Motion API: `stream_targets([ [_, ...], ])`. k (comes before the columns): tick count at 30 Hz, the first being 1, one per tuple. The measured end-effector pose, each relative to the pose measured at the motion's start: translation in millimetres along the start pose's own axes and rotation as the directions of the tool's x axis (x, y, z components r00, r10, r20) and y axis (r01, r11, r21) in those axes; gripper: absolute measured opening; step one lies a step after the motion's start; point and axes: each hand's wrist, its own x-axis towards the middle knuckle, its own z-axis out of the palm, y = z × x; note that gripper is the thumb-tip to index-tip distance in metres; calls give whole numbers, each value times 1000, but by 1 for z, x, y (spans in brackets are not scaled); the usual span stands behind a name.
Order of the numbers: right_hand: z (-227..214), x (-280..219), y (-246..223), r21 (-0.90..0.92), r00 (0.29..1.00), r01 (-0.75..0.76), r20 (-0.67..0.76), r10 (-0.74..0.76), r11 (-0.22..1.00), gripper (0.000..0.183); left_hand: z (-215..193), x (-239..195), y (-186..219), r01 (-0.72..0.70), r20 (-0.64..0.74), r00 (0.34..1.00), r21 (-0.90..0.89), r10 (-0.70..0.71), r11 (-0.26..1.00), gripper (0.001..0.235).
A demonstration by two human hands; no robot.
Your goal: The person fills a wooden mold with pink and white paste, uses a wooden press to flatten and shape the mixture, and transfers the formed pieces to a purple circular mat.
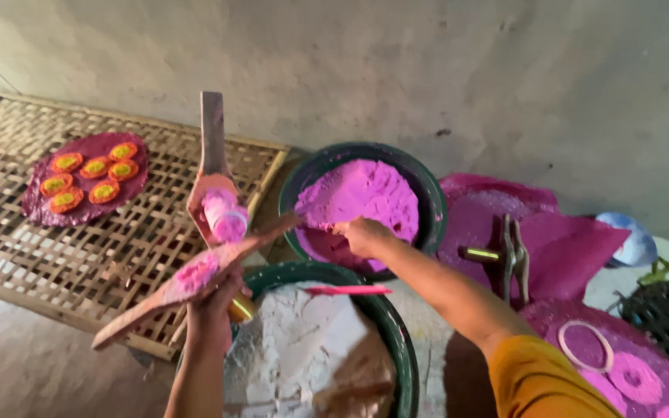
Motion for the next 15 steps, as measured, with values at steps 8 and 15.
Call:
stream_targets([
  [8, -136, -94, -7, 238, 994, -87, -41, 99, 967, 34, 10, 29, 12, -460, 211, 887, 487, 411, 743, 16],
  [15, -99, -82, -9, 110, 967, -152, -189, 170, 982, 34, 41, 16, -1, -134, 193, 976, 176, 99, 975, 18],
])
